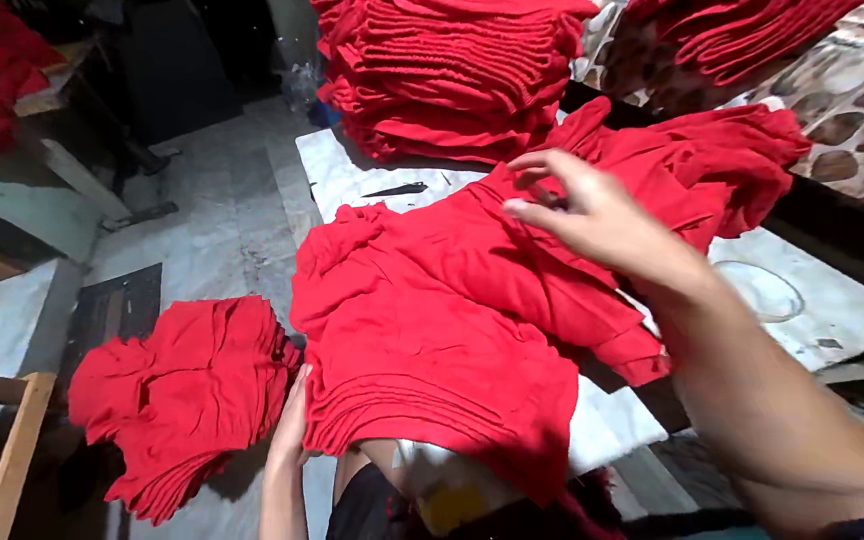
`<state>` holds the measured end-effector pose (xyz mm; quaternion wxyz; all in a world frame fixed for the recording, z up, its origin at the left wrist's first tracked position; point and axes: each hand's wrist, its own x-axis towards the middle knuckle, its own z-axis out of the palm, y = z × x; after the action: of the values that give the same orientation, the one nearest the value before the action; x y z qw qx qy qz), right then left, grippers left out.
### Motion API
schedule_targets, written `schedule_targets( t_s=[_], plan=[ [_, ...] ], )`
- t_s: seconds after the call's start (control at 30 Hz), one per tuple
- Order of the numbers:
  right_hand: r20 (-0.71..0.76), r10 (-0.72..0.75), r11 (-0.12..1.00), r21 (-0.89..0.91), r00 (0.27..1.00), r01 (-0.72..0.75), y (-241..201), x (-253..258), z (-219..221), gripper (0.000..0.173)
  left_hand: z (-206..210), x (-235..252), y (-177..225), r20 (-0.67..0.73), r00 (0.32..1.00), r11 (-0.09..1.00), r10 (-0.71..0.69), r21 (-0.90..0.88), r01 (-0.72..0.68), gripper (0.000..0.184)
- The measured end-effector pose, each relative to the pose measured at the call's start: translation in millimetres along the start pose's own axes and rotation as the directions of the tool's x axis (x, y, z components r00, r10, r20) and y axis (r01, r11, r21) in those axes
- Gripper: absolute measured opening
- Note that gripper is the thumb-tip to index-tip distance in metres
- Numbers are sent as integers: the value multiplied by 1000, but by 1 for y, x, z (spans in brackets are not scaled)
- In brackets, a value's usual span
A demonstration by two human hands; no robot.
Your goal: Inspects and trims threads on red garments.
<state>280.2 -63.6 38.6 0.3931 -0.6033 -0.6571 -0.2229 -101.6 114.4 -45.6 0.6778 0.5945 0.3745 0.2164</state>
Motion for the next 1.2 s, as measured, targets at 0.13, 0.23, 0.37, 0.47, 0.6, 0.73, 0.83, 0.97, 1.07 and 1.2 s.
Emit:
schedule_targets(
  t_s=[0.13, 0.23, 0.37, 0.47, 0.6, 0.73, 0.83, 0.97, 1.07, 1.2],
  plan=[
    [509, 421, 901, -139, 751, -411, -151, 17, -24, 41, 19, -29, 14, -96, 977, 980, 189, -37, -193, 64],
    [713, 401, 865, -89, 575, -493, -124, -29, 2, 39, 37, -58, 9, -139, 875, 886, 464, 71, -459, 78],
    [634, 447, 844, -66, 631, -532, -109, -56, -18, 29, 43, -82, -10, -162, 842, 854, 515, 183, -487, 65],
    [474, 430, 899, -144, 769, -414, -138, -46, -34, 26, 40, -101, -3, -155, 737, 691, 659, 513, -510, 69],
    [342, 310, 951, -100, 887, -294, -190, -28, -27, 28, 54, -108, 35, 29, 646, 479, 763, 645, -595, 34],
    [579, 351, 929, -115, 736, -352, -189, -22, -12, 20, 76, -81, 48, 262, 656, 304, 708, 725, -618, 29],
    [471, 314, 947, -87, 824, -310, -176, -23, -11, 12, 75, -69, 58, 306, 668, 308, 678, 707, -636, 27],
    [434, 348, 937, -134, 831, -322, -166, -15, 1, 10, 82, -50, 71, 291, 666, 234, 687, 779, -582, 18],
    [451, 491, 870, -216, 745, -443, -156, -14, 22, 18, 90, -38, 69, 289, 666, 177, 687, 823, -540, 11],
    [379, 504, 863, -180, 776, -472, -173, -15, 10, 30, 102, -69, 62, 255, 562, 180, 787, 777, -604, 30]
  ],
)
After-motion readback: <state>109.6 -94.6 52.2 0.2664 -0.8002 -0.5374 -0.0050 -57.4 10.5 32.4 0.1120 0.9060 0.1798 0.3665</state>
